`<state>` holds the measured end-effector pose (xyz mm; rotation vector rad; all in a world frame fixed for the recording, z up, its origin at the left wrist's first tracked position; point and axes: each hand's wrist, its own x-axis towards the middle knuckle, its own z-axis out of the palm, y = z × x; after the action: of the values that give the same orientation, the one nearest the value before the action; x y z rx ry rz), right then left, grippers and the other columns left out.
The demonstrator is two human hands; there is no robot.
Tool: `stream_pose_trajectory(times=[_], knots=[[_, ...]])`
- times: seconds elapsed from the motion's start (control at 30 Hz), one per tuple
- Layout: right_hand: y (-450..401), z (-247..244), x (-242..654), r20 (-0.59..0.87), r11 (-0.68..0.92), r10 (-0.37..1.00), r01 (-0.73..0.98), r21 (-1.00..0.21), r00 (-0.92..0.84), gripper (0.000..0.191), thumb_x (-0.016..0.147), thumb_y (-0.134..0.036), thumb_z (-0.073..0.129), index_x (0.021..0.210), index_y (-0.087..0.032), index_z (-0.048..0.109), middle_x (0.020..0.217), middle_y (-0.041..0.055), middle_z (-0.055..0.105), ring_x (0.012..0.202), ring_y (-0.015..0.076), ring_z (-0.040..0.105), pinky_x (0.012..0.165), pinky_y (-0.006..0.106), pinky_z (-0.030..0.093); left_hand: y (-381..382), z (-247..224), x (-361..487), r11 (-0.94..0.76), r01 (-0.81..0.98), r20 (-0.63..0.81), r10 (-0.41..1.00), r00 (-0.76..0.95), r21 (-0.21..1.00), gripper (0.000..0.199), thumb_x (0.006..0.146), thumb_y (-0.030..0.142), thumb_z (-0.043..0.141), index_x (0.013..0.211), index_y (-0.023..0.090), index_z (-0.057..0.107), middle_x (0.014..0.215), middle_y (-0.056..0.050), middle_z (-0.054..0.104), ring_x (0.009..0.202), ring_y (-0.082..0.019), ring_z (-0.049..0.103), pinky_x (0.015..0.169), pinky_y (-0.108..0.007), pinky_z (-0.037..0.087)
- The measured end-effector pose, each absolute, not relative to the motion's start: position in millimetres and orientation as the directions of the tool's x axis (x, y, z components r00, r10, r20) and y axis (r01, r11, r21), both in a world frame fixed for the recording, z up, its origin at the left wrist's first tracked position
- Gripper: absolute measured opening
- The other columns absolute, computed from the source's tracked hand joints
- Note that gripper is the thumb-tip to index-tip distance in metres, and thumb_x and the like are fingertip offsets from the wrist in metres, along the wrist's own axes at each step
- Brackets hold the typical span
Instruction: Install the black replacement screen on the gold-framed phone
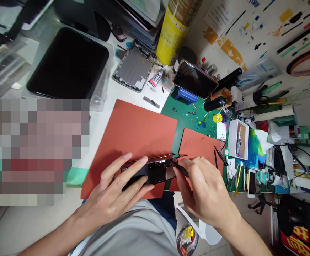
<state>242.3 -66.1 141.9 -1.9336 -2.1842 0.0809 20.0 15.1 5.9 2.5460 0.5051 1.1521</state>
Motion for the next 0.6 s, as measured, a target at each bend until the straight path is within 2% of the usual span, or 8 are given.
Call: stream_pose_trajectory(times=[0.1, 0.23, 0.33, 0.43, 0.53, 0.6], knots=[[-65.0, 137.9, 241.5, 0.193, 0.149, 0.973, 0.982, -0.119, -0.125, 0.018, 0.103, -0.014, 0.074, 0.117, -0.014, 0.062, 0.085, 0.004, 0.073, 0.064, 0.016, 0.063, 0.06, 0.031, 0.051, 14.4, 5.5, 19.7, -0.89, 0.19, 0.657, 0.436, 0.615, 0.414, 0.02, 0.096, 0.024, 0.083, 0.103, 0.006, 0.078, 0.159, -0.02, 0.061, 0.153, -0.042, 0.051, 0.131, -0.055, 0.046], [-63.2, 136.3, 241.9, 0.19, 0.159, 0.973, 0.976, -0.147, -0.13, 0.014, 0.104, -0.01, 0.067, 0.117, -0.013, 0.063, 0.083, 0.0042, 0.071, 0.066, 0.017, 0.062, 0.061, 0.032, 0.05, 14.0, 4.8, 19.1, -0.891, 0.183, 0.662, 0.434, 0.611, 0.415, 0.019, 0.096, 0.023, 0.084, 0.102, 0.006, 0.078, 0.159, -0.021, 0.061, 0.152, -0.041, 0.052, 0.132, -0.055, 0.045], [-61.3, 134.6, 242.4, 0.231, 0.174, 0.962, 0.979, -0.103, -0.146, 0.015, 0.103, -0.011, 0.071, 0.116, -0.013, 0.063, 0.081, 0.0034, 0.072, 0.061, 0.0159, 0.06, 0.058, 0.033, 0.047, 14.3, 5.0, 18.6, -0.891, 0.187, 0.653, 0.434, 0.62, 0.414, 0.02, 0.095, 0.023, 0.084, 0.103, 0.006, 0.078, 0.162, -0.021, 0.059, 0.154, -0.041, 0.051, 0.132, -0.055, 0.046], [-59.9, 132.6, 242.3, 0.229, 0.163, 0.964, 0.98, -0.114, -0.134, 0.015, 0.102, -0.011, 0.071, 0.115, -0.013, 0.063, 0.083, 0.005, 0.073, 0.063, 0.0167, 0.061, 0.059, 0.033, 0.048, 14.7, 5.6, 18.8, -0.89, 0.188, 0.657, 0.437, 0.615, 0.416, 0.019, 0.096, 0.023, 0.083, 0.103, 0.006, 0.078, 0.163, -0.021, 0.058, 0.155, -0.041, 0.05, 0.132, -0.055, 0.046], [-59.6, 131.8, 242.1, 0.251, 0.16, 0.959, 0.981, -0.108, -0.129, 0.013, 0.103, -0.009, 0.07, 0.112, -0.016, 0.063, 0.075, 0.0006, 0.07, 0.058, 0.0153, 0.061, 0.058, 0.031, 0.047, 14.6, 5.6, 19.3, -0.891, 0.194, 0.657, 0.436, 0.615, 0.41, 0.019, 0.096, 0.023, 0.083, 0.102, 0.007, 0.078, 0.163, -0.02, 0.059, 0.154, -0.041, 0.051, 0.131, -0.055, 0.048], [-59.6, 132.0, 241.9, 0.269, 0.144, 0.957, 0.985, -0.098, -0.113, 0.015, 0.103, -0.014, 0.074, 0.113, -0.016, 0.062, 0.074, -0.0003, 0.07, 0.057, 0.015, 0.061, 0.057, 0.031, 0.048, 14.2, 5.2, 19.4, -0.892, 0.199, 0.658, 0.437, 0.613, 0.406, 0.019, 0.095, 0.024, 0.084, 0.102, 0.007, 0.078, 0.163, -0.02, 0.058, 0.154, -0.041, 0.051, 0.13, -0.055, 0.049]])
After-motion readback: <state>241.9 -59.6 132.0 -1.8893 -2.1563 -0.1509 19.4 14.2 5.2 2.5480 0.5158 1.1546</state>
